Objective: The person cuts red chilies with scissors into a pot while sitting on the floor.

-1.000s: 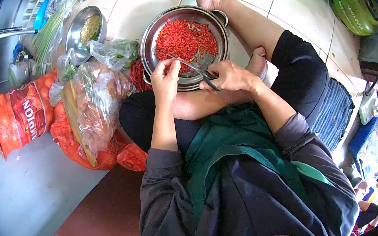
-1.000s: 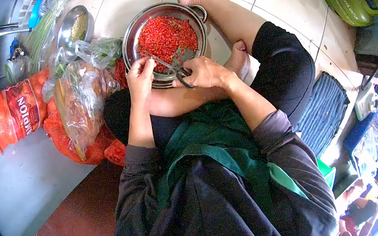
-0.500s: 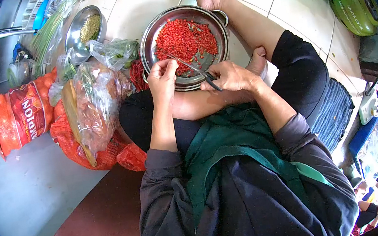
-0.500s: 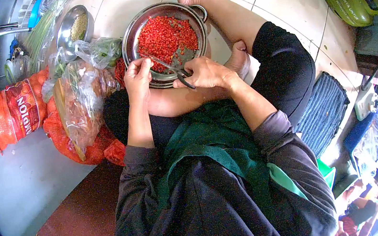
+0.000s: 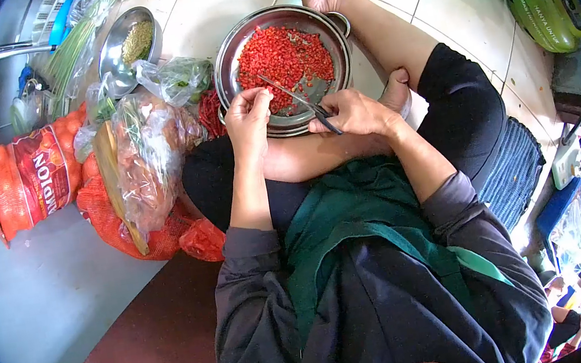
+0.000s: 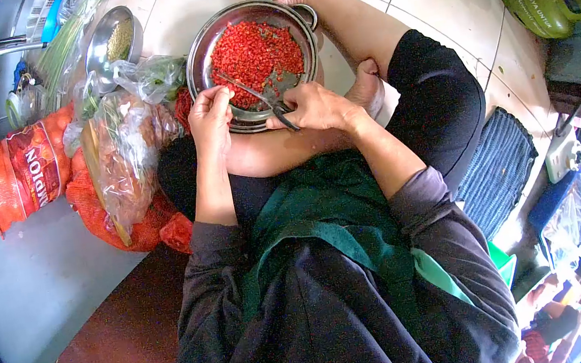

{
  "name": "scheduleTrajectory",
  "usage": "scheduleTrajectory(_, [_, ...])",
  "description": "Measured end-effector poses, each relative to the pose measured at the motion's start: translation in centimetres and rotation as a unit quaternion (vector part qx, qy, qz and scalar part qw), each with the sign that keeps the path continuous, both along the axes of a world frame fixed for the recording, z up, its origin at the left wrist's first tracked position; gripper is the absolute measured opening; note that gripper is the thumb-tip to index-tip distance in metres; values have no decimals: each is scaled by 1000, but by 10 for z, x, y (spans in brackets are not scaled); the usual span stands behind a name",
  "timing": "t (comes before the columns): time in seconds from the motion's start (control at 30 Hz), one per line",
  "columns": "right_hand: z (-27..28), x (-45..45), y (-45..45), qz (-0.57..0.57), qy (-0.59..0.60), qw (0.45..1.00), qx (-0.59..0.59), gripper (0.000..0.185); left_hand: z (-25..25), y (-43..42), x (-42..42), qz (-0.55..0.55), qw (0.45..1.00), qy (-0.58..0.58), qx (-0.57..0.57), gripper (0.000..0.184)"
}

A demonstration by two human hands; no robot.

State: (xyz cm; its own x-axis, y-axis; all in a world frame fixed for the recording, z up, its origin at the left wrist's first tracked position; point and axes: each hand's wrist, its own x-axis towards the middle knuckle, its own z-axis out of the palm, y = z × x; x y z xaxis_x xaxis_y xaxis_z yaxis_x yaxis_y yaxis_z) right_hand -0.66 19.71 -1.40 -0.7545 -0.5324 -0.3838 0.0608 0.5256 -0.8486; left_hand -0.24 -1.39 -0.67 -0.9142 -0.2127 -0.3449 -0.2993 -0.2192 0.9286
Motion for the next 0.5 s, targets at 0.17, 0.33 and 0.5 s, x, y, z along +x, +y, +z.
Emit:
scheduleTrajectory(0.17, [5, 2, -4, 3, -22, 1000, -7, 59, -3, 1, 1, -11, 1000, 6, 11, 7])
scheduleTrajectory(0.33, [-1, 0, -2, 8, -7, 1000, -3, 60, -1, 2, 0, -24, 1000, 8, 0, 7])
scheduleTrajectory(0.5, [-4, 1, 0, 10, 16, 1000, 0, 46, 1, 1, 0, -18, 1000, -7, 3, 8])
